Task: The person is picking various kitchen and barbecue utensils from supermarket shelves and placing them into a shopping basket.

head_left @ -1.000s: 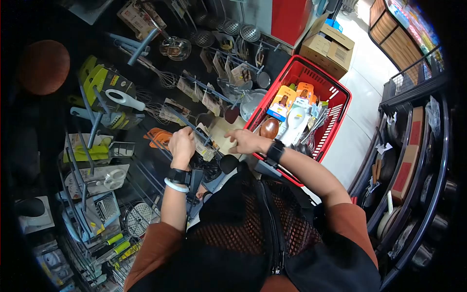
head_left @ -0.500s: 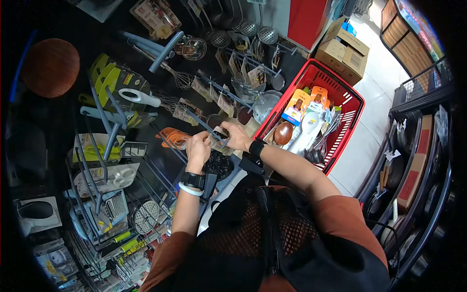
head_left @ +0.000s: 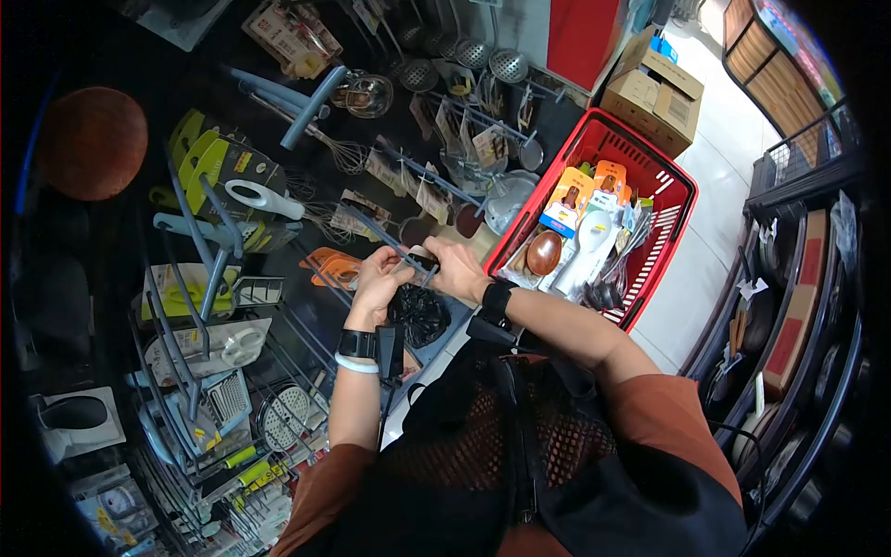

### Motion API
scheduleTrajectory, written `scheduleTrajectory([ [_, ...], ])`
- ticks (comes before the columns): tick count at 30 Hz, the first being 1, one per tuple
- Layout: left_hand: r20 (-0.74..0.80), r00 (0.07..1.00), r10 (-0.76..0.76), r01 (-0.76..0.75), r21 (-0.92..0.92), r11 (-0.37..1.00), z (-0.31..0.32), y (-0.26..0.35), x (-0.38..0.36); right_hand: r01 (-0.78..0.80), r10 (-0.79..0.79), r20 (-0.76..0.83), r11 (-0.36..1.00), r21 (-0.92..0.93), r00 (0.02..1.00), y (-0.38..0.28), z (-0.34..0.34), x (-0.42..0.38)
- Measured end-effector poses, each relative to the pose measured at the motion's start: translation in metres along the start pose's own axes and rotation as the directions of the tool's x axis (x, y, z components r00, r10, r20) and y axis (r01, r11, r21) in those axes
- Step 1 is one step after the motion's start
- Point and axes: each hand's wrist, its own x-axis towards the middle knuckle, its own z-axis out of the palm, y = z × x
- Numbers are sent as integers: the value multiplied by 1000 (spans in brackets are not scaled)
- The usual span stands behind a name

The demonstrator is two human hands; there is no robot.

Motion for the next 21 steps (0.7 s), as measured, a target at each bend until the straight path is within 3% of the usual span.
scheduleTrajectory([
  [4, 83, 994, -70, 67, 43, 997, 6, -8, -7, -9, -2, 148, 997, 72, 989, -5, -13, -18],
  [7, 94, 991, -94, 83, 110, 990, 18, -19, -14, 28, -36, 141, 998, 54, 989, 18, -3, -31],
  [9, -5, 1000, 2, -1, 139, 990, 28, -22, -22, 75, -83, 98, 993, 87, 992, 23, -8, -39],
  [11, -44, 998, 34, -22, 258, 966, 24, -32, -29, 27, -37, 52, 981, 193, 998, 23, -24, -49],
  [12, -66, 997, 29, -6, 323, 947, 24, -29, -36, -68, 57, 49, 965, 254, 997, 25, -32, -53],
  [15, -47, 999, 10, 13, 460, 888, 24, -30, -51, -192, 193, 22, 947, 256, 981, 16, -81, -63],
  [18, -1, 999, 44, -34, 600, 799, 33, -18, -60, -160, 186, -54, 934, 321, 981, 29, -119, -77],
  [19, 86, 996, 17, -73, 712, 699, 38, -7, -63, -162, 190, -57, 932, 323, 980, 26, -138, -80],
  [20, 166, 986, -21, -122, 804, 583, 43, -2, -63, -241, 279, -4, 837, 491, 960, 21, -159, -85],
  [21, 172, 985, -22, -127, 802, 584, 48, -2, -63, -311, 353, 64, 706, 637, 933, 14, -179, -90],
])
